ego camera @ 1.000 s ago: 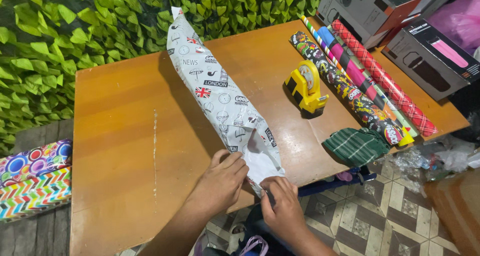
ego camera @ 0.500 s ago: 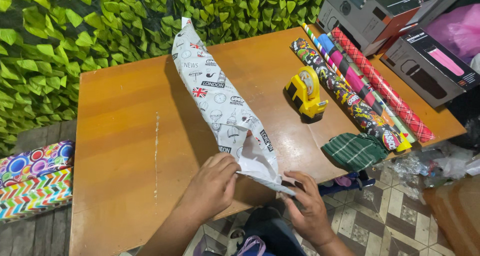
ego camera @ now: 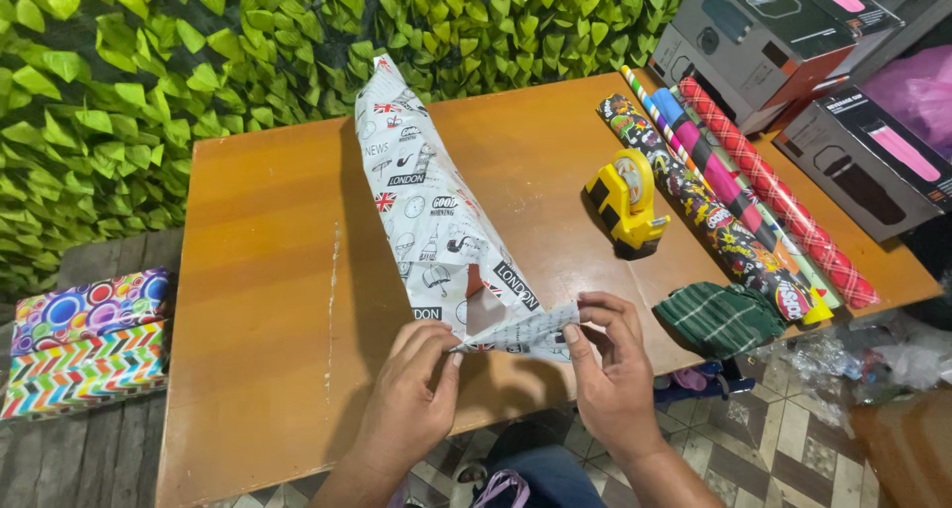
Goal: The person wraps a long cylindrical object with patterned wrapping paper on a wooden table. They fold the paper around the object, crease the edges, and secure the seam with clear tape from a yellow dispenser. The person then folds and tapes the ends to close the package.
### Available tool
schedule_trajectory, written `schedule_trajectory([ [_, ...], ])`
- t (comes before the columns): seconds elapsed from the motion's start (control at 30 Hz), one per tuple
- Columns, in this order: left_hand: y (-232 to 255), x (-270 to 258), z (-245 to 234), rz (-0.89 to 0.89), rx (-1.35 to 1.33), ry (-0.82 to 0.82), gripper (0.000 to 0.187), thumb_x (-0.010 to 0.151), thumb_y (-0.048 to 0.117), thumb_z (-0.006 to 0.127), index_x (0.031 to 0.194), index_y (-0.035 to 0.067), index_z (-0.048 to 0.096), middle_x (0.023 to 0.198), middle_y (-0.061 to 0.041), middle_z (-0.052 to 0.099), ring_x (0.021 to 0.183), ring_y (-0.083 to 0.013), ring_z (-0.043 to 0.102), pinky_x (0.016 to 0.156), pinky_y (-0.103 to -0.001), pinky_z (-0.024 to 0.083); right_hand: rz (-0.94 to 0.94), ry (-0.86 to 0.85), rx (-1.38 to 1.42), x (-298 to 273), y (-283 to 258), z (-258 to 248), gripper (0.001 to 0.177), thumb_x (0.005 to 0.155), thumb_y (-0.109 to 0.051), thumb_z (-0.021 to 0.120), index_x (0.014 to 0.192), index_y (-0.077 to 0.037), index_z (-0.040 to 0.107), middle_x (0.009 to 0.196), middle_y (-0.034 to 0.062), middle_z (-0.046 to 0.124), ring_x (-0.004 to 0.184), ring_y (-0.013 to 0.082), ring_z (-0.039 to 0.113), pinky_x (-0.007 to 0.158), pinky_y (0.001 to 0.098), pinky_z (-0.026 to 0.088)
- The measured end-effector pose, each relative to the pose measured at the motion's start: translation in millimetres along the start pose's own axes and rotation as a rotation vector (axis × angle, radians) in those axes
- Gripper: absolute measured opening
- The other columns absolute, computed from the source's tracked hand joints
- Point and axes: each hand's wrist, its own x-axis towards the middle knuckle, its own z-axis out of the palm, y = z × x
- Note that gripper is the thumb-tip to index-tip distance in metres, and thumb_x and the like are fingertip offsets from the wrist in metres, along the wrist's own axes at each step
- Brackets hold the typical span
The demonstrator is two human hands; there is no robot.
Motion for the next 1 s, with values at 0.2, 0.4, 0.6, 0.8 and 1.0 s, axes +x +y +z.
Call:
schedule_trajectory([
  [0.2, 1.3, -2.6, 8.7, 0.031, 0.033, 0.032, 0.014, 0.088, 0.001, 0.066, 0.101, -0.002, 0.064, 0.106, -0.017, 0.067, 0.11, -0.0362, 0.063, 0.093, -0.044, 0.051, 0.258, 0.003, 0.085, -6.1, 1.3, 10.1, 0.039, 0.093, -0.007, 0.063, 0.131, -0.001, 0.054, 0.121, 0.0115, 0.066, 0.107, 0.0131, 0.063, 0.095, 0.0288, 0.052],
  [0.4, 3.2, 1.8, 13.3, 0.14, 0.233, 0.013, 0.024, 0.087, 0.005, 0.068, 0.11, 0.0, 0.065, 0.102, -0.013, 0.065, 0.104, -0.033, 0.06, 0.093, -0.045, 0.045, 0.397, 0.042, 0.141, -8.6, 19.0, 5.6, 0.026, 0.096, -0.011, 0.067, 0.115, 0.006, 0.075, 0.101, 0.0053, 0.078, 0.092, 0.0098, 0.066, 0.086, 0.0278, 0.052],
  [0.6, 1.6, 6.1, 19.1, 0.134, 0.351, -0.032, 0.03, 0.088, 0.01, 0.07, 0.117, 0.003, 0.066, 0.1, -0.01, 0.063, 0.104, -0.0287, 0.059, 0.095, -0.046, 0.038, 0.476, 0.078, 0.218, -11.2, 45.1, 1.6, 0.027, 0.096, -0.013, 0.066, 0.116, 0.004, 0.074, 0.103, 0.0066, 0.078, 0.092, 0.0101, 0.067, 0.087, 0.0273, 0.053],
  [0.8, 5.0, 5.3, 17.7, 0.169, 0.344, 0.037, 0.025, 0.082, 0.013, 0.074, 0.105, 0.005, 0.068, 0.116, -0.014, 0.061, 0.122, -0.0343, 0.052, 0.101, -0.05, 0.034, 0.487, 0.053, 0.305, -15.6, 53.6, -1.0, 0.028, 0.098, -0.013, 0.065, 0.119, 0.004, 0.073, 0.105, 0.0072, 0.077, 0.092, 0.01, 0.067, 0.087, 0.027, 0.052],
  [1.0, 15.8, 10.4, -9.0, 0.166, 0.26, 0.002, 0.019, 0.083, 0.014, 0.077, 0.098, 0.006, 0.068, 0.132, -0.012, 0.06, 0.138, -0.0358, 0.048, 0.112, -0.051, 0.033, 0.414, -0.08, 0.141, 12.6, 3.1, -13.8, 0.025, 0.095, -0.011, 0.067, 0.114, 0.003, 0.074, 0.1, 0.007, 0.079, 0.086, 0.0088, 0.069, 0.08, 0.0265, 0.054],
])
